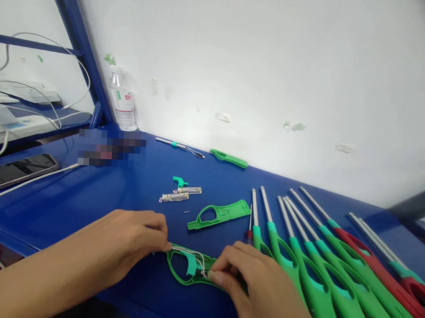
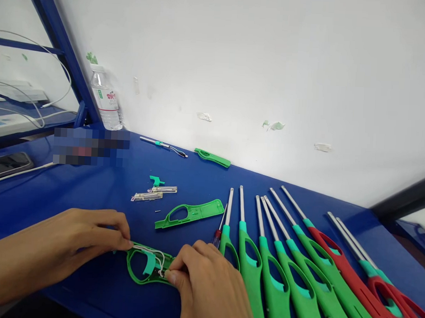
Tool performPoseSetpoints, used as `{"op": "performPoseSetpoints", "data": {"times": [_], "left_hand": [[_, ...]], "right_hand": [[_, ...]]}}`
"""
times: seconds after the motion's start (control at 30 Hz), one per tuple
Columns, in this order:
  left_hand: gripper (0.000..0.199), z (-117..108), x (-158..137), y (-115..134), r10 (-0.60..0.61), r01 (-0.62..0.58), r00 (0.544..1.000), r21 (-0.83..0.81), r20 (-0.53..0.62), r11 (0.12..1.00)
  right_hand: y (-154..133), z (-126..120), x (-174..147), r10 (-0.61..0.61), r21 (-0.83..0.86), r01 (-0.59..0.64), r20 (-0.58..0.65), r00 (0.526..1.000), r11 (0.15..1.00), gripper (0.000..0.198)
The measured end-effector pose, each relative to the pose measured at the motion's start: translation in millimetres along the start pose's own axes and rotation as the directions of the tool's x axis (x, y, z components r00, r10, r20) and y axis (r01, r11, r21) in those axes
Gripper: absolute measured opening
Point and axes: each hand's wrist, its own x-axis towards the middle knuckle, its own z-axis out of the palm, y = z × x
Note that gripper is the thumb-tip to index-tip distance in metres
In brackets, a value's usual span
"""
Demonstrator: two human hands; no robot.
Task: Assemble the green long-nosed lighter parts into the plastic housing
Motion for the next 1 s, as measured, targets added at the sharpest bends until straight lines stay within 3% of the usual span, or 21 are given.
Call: {"op": "performPoseSetpoints", "data": {"times": [0.1, 0.2, 0.33, 0.43, 0.63, 0.83, 0.93, 1.0], "left_hand": [[0.050, -3.8, 4.2, 1.3, 0.040, -0.040, 0.999, 0.014, -0.007, 0.999], [0.050, -6.4, 7.0, -4.3, -0.001, 0.007, 0.996, 0.071, -0.094, 0.997], [0.076, -1.4, 10.3, -26.3, -0.168, 0.214, 0.954, 0.172, -0.250, 0.961], [0.099, 8.7, 14.3, -43.1, -0.275, 0.342, 0.914, 0.201, -0.298, 0.918], [0.121, 24.0, 22.6, -53.3, -0.347, 0.407, 0.895, 0.190, -0.280, 0.894], [0.105, 16.7, 22.3, -51.5, -0.290, 0.359, 0.887, 0.140, -0.359, 0.923], [0.078, 6.9, 20.3, -37.9, -0.220, 0.273, 0.898, 0.089, -0.381, 0.958], [0.061, 1.0, 19.1, -22.5, -0.161, 0.189, 0.924, 0.048, -0.347, 0.981]], "right_hand": [[-0.9, 1.3, 1.0, -0.019, 0.000, 0.019, -0.016, 1.000, 1.000, 0.032], [-3.1, 1.8, 1.8, -0.042, -0.040, 0.041, -0.030, 0.999, 0.998, 0.031], [-5.6, 1.4, 1.0, -0.094, -0.114, 0.088, -0.042, 0.995, 0.990, 0.028], [-6.7, 2.2, 0.3, -0.098, -0.145, 0.090, -0.046, 0.994, 0.985, 0.025], [-8.7, 4.0, 0.9, -0.100, -0.159, 0.090, -0.055, 0.994, 0.983, 0.025], [-11.3, 1.7, 3.7, -0.142, -0.228, 0.113, -0.113, 0.983, 0.967, 0.026], [-16.3, -1.1, 8.4, -0.123, -0.174, 0.078, -0.268, 0.955, 0.982, 0.013], [-21.7, 0.2, 12.4, -0.069, -0.089, 0.037, -0.379, 0.923, 0.995, 0.028]]}}
